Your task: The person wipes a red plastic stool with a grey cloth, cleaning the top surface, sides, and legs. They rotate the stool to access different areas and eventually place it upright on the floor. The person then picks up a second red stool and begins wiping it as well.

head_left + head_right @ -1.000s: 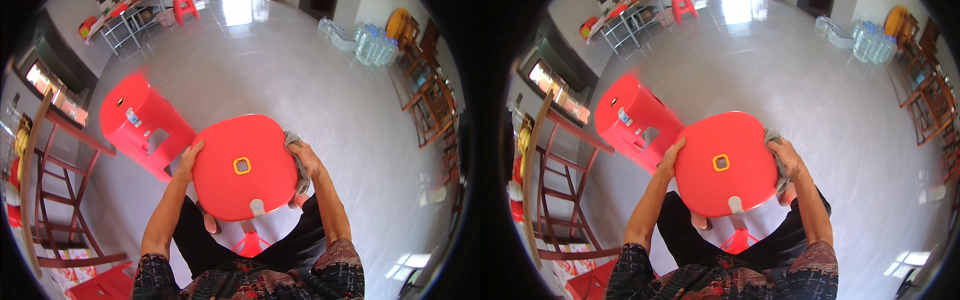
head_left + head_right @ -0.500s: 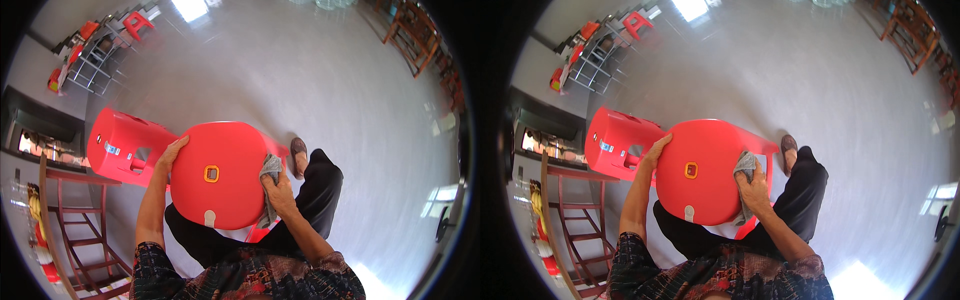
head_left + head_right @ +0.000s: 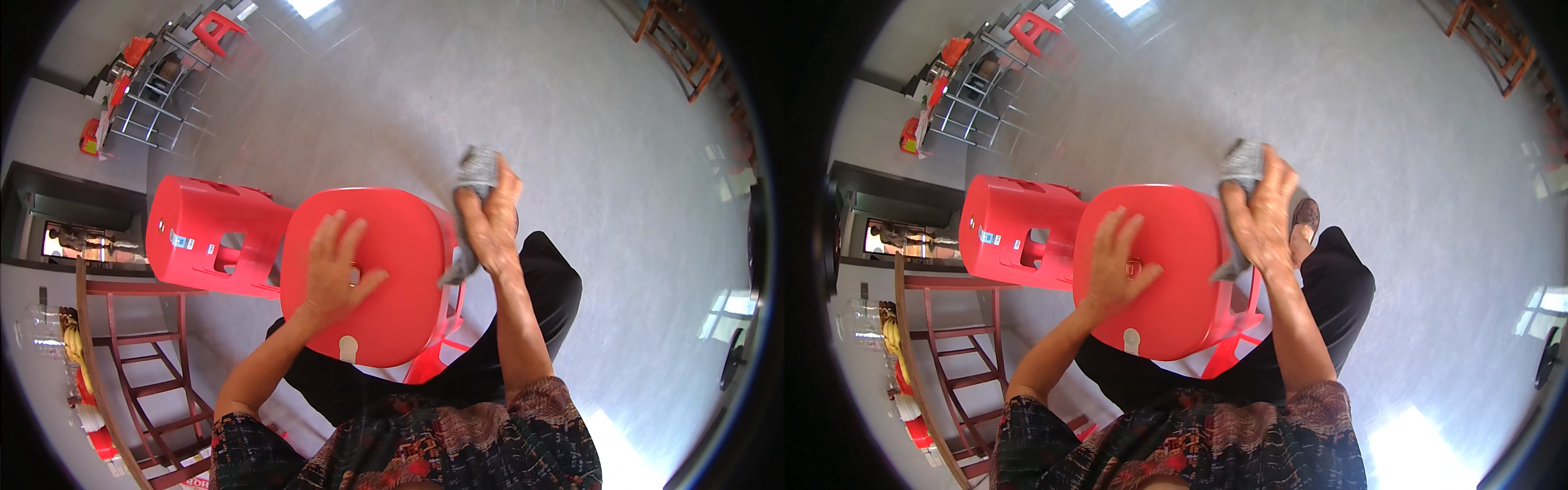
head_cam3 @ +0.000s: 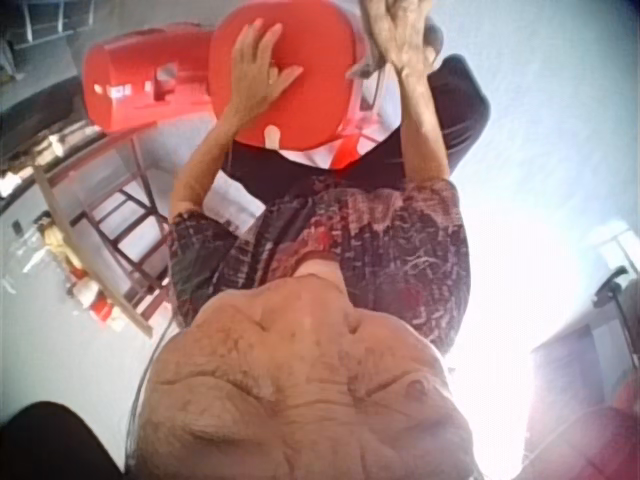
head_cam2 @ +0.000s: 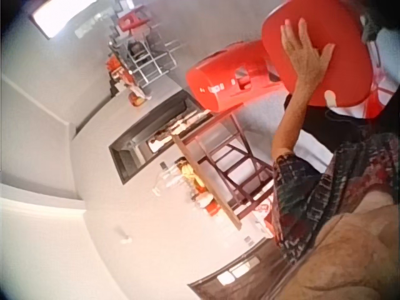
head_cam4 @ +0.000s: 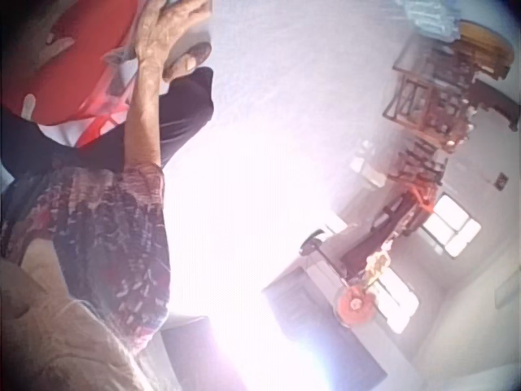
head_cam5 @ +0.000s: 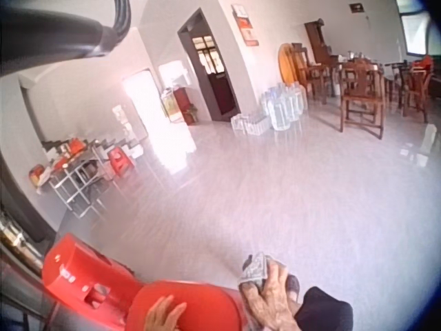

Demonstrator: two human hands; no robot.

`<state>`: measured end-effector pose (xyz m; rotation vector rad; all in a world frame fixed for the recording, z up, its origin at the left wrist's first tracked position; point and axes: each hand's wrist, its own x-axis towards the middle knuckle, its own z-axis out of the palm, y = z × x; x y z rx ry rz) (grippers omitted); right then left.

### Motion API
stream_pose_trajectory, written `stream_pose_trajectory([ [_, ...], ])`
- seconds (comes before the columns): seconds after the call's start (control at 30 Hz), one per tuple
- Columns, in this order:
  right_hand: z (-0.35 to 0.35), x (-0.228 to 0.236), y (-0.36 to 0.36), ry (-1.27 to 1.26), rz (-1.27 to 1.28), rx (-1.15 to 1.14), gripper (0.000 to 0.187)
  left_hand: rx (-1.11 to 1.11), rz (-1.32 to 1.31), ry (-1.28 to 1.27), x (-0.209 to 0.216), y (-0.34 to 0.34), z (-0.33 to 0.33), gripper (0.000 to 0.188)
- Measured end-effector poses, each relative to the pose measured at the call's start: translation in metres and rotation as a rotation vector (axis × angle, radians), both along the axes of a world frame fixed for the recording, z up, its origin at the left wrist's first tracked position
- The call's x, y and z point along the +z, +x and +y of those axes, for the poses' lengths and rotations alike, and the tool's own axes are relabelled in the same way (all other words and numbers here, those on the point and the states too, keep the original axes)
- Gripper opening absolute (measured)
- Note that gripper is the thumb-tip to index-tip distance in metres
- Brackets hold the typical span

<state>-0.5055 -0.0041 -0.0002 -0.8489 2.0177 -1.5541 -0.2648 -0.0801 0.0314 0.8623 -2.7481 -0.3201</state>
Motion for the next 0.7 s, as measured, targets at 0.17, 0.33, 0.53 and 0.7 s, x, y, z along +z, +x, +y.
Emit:
stream_pose_trajectory([
  [0.17, -0.023, -0.033, 0.023, -0.233, -0.059, 0.318, 0.043, -0.109, -0.31, -0.011, -0.025, 0.002, 0.022, 0.087],
  [0.33, -0.031, -0.06, 0.017, -0.3, -0.014, 0.368, 0.029, -0.096, -0.319, 0.037, -0.025, -0.003, 0.022, 0.084],
  [0.53, -0.074, -0.182, 0.003, 0.135, -0.058, 0.294, 0.031, -0.124, -0.312, 0.028, -0.023, -0.005, 0.017, 0.084],
  [0.7, -0.09, -0.268, -0.014, 0.305, -0.171, 0.408, 0.033, -0.138, -0.354, 0.036, -0.027, 0.009, 0.015, 0.087],
])
